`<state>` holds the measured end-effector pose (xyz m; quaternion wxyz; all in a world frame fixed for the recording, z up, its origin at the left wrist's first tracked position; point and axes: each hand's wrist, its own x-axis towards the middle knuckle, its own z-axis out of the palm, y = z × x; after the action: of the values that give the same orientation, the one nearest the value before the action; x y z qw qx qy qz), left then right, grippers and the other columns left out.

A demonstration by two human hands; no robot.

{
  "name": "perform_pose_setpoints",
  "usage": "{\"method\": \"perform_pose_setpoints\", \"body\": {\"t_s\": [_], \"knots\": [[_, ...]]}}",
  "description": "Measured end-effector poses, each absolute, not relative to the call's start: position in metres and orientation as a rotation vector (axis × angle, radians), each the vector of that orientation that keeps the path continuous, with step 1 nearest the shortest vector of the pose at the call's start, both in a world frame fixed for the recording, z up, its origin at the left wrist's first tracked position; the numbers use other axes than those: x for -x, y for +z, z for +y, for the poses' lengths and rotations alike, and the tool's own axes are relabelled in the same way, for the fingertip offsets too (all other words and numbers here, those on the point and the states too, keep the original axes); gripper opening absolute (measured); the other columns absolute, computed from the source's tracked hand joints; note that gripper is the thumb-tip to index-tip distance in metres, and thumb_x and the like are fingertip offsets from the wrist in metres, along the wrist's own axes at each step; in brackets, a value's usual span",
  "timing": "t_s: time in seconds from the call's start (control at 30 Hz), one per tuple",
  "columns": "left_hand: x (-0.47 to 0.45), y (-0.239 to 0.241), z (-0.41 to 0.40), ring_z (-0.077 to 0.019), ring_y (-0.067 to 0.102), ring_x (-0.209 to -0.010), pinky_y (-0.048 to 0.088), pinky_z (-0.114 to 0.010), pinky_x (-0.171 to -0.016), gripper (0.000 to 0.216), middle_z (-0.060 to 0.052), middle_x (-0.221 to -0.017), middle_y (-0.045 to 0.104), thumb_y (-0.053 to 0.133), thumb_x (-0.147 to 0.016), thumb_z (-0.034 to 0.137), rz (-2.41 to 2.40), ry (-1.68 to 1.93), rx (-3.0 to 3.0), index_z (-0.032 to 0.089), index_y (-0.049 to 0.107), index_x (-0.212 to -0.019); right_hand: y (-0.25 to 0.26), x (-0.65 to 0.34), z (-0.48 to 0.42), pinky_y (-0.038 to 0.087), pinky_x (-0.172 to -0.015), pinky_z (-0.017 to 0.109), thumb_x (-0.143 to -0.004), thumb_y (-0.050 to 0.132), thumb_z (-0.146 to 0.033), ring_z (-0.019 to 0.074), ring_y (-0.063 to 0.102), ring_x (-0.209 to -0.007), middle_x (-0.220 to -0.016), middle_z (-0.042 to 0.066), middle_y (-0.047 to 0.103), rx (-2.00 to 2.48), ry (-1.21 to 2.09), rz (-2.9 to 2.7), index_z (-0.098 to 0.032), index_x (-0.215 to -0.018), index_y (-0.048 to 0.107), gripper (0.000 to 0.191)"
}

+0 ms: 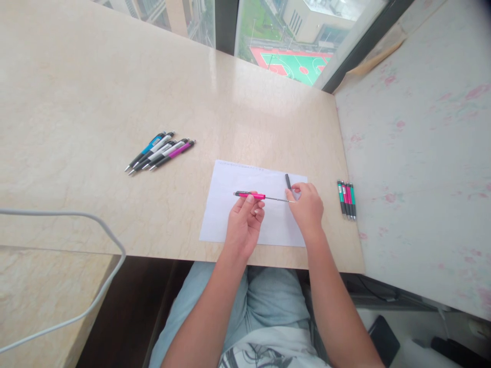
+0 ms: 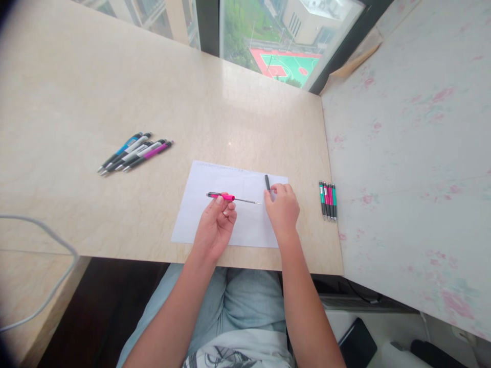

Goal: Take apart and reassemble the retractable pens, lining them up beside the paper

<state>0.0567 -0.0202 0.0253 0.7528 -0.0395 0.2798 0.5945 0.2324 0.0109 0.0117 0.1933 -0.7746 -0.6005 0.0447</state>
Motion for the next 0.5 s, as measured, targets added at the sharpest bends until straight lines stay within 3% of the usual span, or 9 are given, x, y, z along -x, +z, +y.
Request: {"method": "perform_pose_setpoints", "body": {"t_s": [0.13, 0.33, 0.5], "knots": [[-0.057, 0.024, -0.020, -0.0054, 0.062, -0.071, 0.049, -0.013, -0.059, 0.017, -0.002, -0.084, 0.068, 0.081, -0.077, 0.020, 0.623, 1.303, 0.076, 0.013, 0.070, -0.089, 0.015, -0.229, 0.007, 0.044, -0.072, 0.036, -0.087, 0.058, -0.034, 0.0211, 0.059, -0.076, -0.089, 0.009, 0.069, 2.112, 0.186, -1.613, -0.019, -0.086, 0.070, 0.019], [-0.056, 0.024, -0.019, -0.0052, 0.062, -0.070, 0.048, -0.013, -0.059, 0.018, -0.002, -0.084, 0.068, 0.081, -0.076, 0.020, 0.640, 1.327, 0.055, 0.012, 0.071, -0.089, 0.041, -0.233, -0.024, 0.054, -0.071, 0.035, -0.080, 0.072, -0.042, 0.0193, 0.067, -0.074, -0.082, 0.005, 0.072, 1.801, 0.749, -1.238, -0.020, -0.093, 0.072, 0.025], [-0.055, 0.025, -0.019, -0.0058, 0.062, -0.070, 0.048, -0.014, -0.060, 0.018, -0.002, -0.082, 0.068, 0.081, -0.076, 0.021, 0.673, 1.337, 0.048, 0.013, 0.071, -0.088, 0.072, -0.240, -0.051, 0.054, -0.066, 0.032, -0.076, 0.079, -0.036, 0.0175, 0.066, -0.074, -0.082, 0.004, 0.072, 1.644, 0.765, -1.164, -0.022, -0.091, 0.076, 0.021]]}}
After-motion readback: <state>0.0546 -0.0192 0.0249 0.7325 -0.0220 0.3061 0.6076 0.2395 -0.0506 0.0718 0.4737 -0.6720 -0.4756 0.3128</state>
